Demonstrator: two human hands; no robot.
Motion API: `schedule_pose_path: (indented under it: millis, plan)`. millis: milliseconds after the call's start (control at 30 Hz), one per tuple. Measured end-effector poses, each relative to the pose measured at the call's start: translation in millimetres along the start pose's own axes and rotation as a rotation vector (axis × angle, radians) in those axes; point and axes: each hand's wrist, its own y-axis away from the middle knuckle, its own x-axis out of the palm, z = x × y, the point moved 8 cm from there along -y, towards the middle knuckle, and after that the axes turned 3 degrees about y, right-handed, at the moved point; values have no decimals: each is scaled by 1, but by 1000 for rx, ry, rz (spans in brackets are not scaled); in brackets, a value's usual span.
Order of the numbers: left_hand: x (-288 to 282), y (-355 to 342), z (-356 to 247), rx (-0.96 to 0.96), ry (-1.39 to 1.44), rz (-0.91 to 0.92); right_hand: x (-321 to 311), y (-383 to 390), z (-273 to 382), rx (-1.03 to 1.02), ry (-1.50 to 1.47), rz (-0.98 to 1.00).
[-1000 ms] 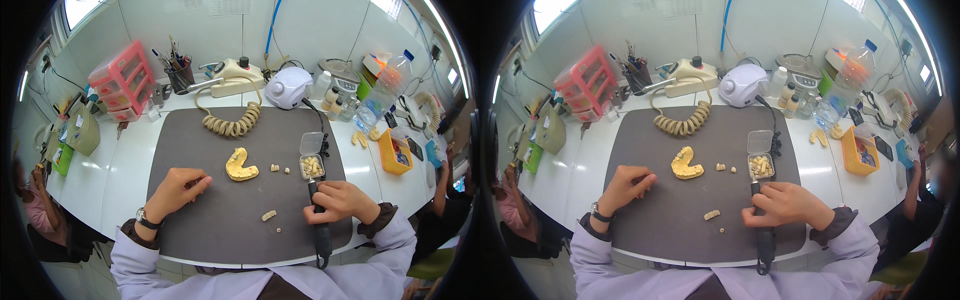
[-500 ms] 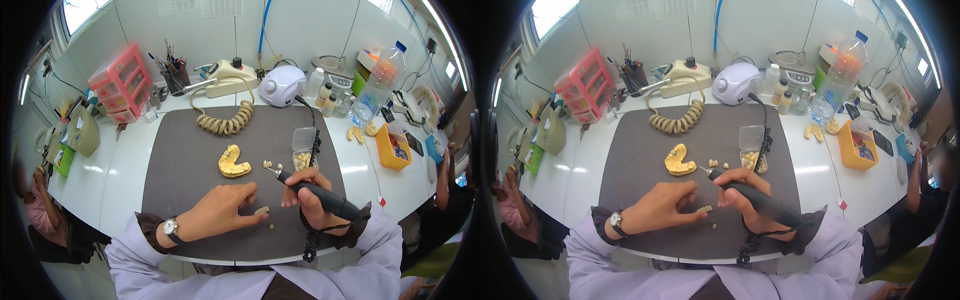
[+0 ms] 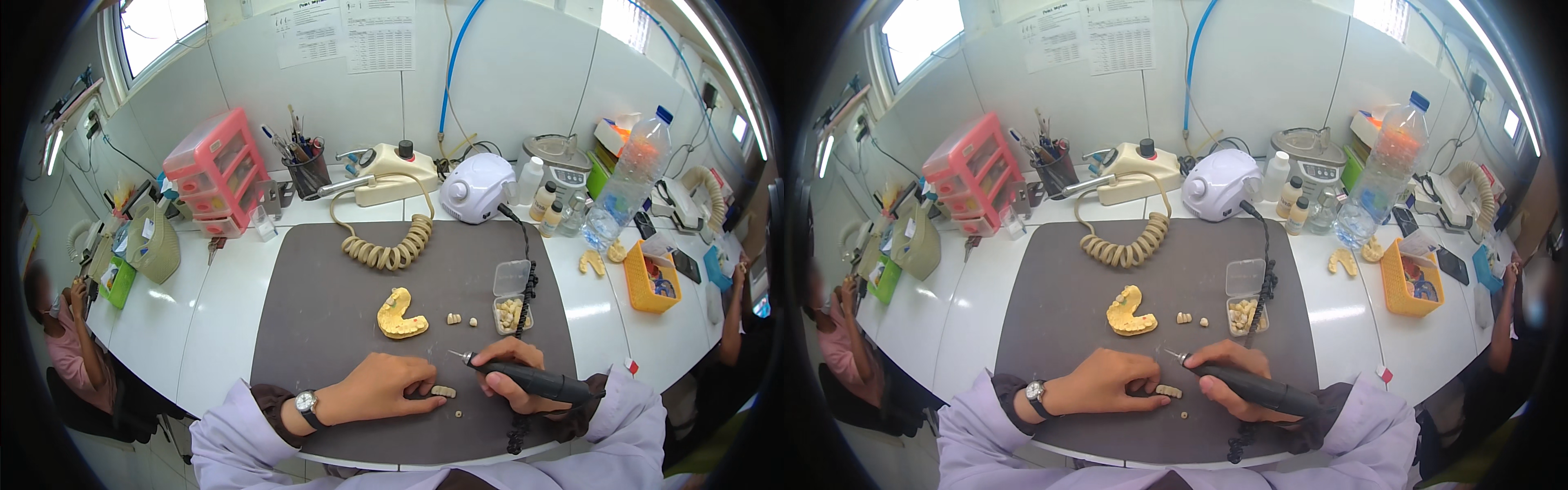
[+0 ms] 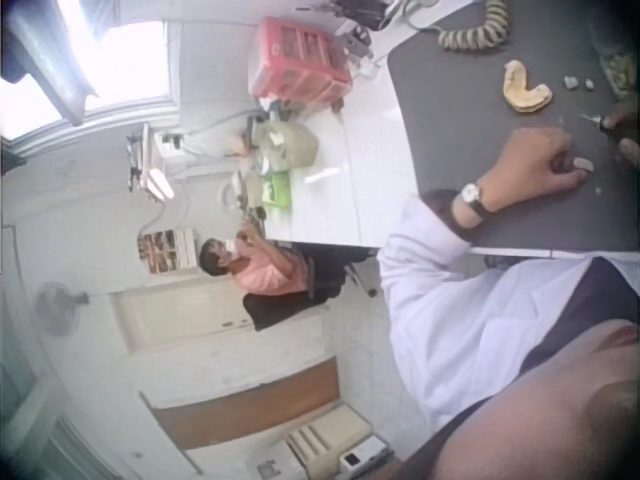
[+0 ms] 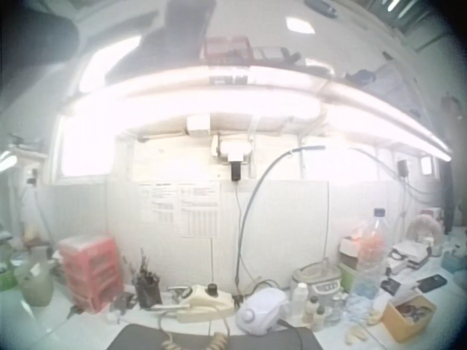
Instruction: The person uses a rotary tool to polish and refine the surfaces of a dental bridge and individual prosthetic teeth.
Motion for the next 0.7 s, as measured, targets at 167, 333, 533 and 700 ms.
schedule_pose_path:
  millis: [167,333,533,700]
  plan:
    - [1,-3,3,-21,19,-3,8,-6,4,96,-160,60]
    - [3,-4,4,15,-4,-42,-6,0,13,-75,190,-21]
    - [-2,-4,1,-69,21,-75,-4,-5,13,-78,232,131]
    - [4,-1,1,60,-17,-72,-4,-9,8,-33,159,77]
